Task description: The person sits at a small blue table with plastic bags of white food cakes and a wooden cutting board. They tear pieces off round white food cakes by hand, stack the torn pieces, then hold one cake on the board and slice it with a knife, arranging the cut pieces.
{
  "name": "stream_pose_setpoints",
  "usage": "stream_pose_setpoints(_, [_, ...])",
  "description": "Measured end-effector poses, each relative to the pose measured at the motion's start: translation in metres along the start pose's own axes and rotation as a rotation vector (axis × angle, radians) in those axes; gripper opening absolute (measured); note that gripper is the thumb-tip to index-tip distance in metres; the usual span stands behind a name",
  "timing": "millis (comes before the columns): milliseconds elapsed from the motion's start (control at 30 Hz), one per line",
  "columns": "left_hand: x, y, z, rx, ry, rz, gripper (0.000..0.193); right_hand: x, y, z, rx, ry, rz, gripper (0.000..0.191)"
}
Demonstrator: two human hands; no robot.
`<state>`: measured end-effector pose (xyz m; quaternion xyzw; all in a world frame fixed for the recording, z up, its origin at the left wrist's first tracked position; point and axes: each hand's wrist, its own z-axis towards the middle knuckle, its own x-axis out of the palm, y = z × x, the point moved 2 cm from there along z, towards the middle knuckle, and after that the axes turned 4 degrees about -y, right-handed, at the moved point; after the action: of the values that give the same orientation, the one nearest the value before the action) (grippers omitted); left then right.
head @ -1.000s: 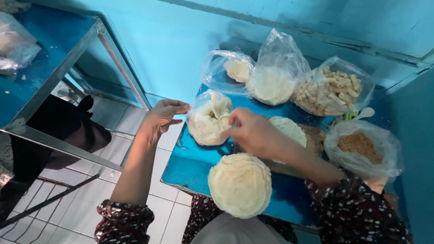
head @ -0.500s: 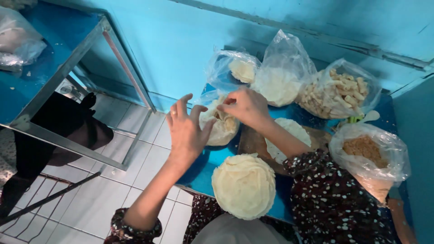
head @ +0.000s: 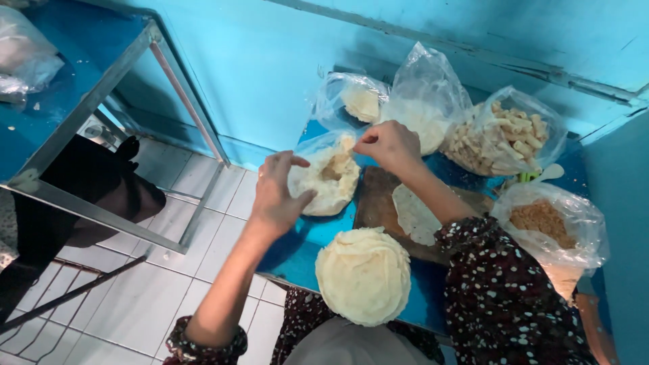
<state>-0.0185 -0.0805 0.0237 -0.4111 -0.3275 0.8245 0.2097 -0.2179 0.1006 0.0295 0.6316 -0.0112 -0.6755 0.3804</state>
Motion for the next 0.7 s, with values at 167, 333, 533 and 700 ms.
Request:
stream_pose_setpoints(167, [-0.002,-0.016,0.029,0.155,-0.213,0.366,0.039,-0.009,0.007,-0.004,-0.016,0.032,0.020,0.023])
stream_pose_setpoints(333, [0.028,-0.020,0.047,0.225,-0.010,0.877,0.012,-0.011,0.026,-0.009,-0.058,-0.015,-0.006,0.023])
stream_pose_setpoints(533, [0.009,0.012,0.055,0.115,-0.042,0.739,0.005,-0.007,0.047,-0.011,-0.095,-0.013,-0.037,0.021])
stream_pose_setpoints(700, [-0.008,0.033,0.061,-0.220,0.167,0.316,0.011,-0.009,0.055,-0.001,-0.058,0.056,0.031,0.023])
